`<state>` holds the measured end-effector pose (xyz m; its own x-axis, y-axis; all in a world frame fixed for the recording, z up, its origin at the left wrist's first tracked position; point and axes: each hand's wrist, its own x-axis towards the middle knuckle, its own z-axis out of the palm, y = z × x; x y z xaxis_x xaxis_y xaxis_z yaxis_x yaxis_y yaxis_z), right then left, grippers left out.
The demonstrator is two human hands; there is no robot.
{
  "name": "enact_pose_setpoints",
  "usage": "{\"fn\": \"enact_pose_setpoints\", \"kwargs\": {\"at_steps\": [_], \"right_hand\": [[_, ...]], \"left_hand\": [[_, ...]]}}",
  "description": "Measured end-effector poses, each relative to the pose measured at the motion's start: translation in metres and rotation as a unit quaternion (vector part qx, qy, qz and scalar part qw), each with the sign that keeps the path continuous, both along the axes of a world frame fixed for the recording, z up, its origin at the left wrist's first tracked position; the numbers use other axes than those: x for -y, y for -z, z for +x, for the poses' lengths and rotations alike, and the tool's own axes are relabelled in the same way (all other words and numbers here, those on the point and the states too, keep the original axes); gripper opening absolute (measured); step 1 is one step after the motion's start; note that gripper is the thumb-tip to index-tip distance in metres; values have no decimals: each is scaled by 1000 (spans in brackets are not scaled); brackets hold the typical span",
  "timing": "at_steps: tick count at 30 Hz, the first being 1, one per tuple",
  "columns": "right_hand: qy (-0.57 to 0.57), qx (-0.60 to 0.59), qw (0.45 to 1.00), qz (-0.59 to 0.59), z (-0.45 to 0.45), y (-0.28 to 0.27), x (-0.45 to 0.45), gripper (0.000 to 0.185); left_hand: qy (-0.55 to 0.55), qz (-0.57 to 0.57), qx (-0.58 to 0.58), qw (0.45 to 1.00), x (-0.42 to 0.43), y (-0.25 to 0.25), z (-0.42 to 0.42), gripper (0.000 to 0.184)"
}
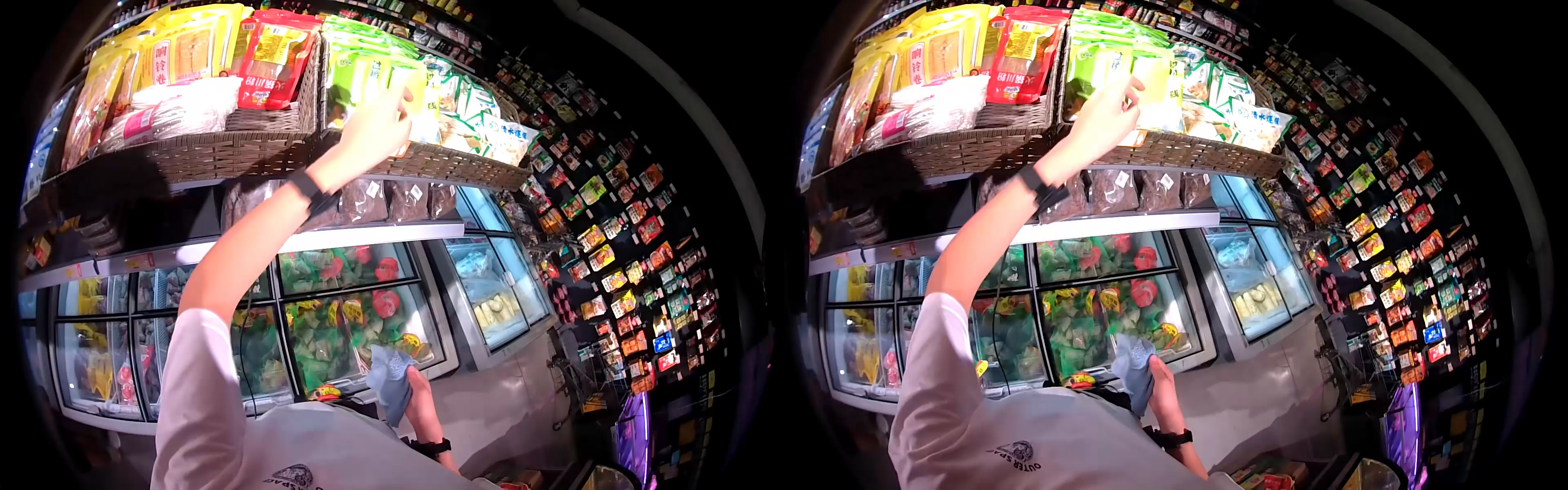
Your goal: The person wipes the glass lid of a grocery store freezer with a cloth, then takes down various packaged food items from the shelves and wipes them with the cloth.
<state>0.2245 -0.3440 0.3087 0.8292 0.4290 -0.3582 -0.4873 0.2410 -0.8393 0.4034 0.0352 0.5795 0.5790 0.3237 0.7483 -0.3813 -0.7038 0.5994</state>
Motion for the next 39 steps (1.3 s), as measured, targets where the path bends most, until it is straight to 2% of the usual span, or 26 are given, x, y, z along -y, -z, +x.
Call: {"fn": "enact_pose_setpoints", "kwargs": {"at_steps": [1,3,5,7,11,12,15,16,18,20,23,24,26,27,29,32,33,35,37,39], "right_hand": [[3,-1,1000,-1,-4,-2,0,40],[-13,13,1000,-22,-10,-5,3,39],[-2,13,1000,-22,-18,-10,6,38],[-7,24,1000,-18,-22,-9,11,37],[24,17,997,-72,-23,3,17,38],[26,17,997,-67,-22,4,19,38],[15,27,998,-59,-22,-3,16,39],[10,28,998,-55,-21,-3,14,39],[-4,34,998,-47,-19,-1,12,41],[-18,55,996,-62,-16,2,10,44],[-22,58,996,-57,-15,4,13,46],[-15,50,997,-49,-14,4,14,42],[-6,42,998,-39,-15,8,20,38],[4,44,999,-30,-13,11,22,37],[16,40,999,-15,-17,13,26,36],[19,37,999,-9,-16,13,27,35],[28,38,999,6,-18,11,21,35],[41,23,999,-1,-23,1,20,35],[46,36,998,-1,-22,9,24,34],[46,13,999,18,-20,7,23,33]], "left_hand": [[-47,-1,-9,999,-6,0,23,33],[-60,-54,-177,981,-13,-11,49,36],[-26,-3,-221,975,-38,11,105,35],[-30,-110,-201,973,-32,14,114,34],[-79,-161,-200,963,-10,14,125,31],[-21,-321,-237,917,-5,13,123,30],[-45,-202,-307,929,-47,47,205,35],[-15,-140,-311,940,-40,23,171,36],[33,-16,-277,960,-36,18,134,41],[57,13,-238,969,-35,18,115,48],[59,-13,-208,976,-35,22,116,43],[81,-68,-170,980,-36,25,120,39],[107,-322,-85,937,-28,30,138,30],[106,-318,-85,938,-26,26,141,30],[-12,-286,-131,949,-18,8,119,31],[-45,-232,-47,971,-9,-9,100,30],[-43,-219,2,975,-2,-22,88,30],[-29,-195,19,980,0,-34,71,28],[48,-205,122,970,8,-32,44,23],[116,-244,130,954,19,-27,2,24]]}}
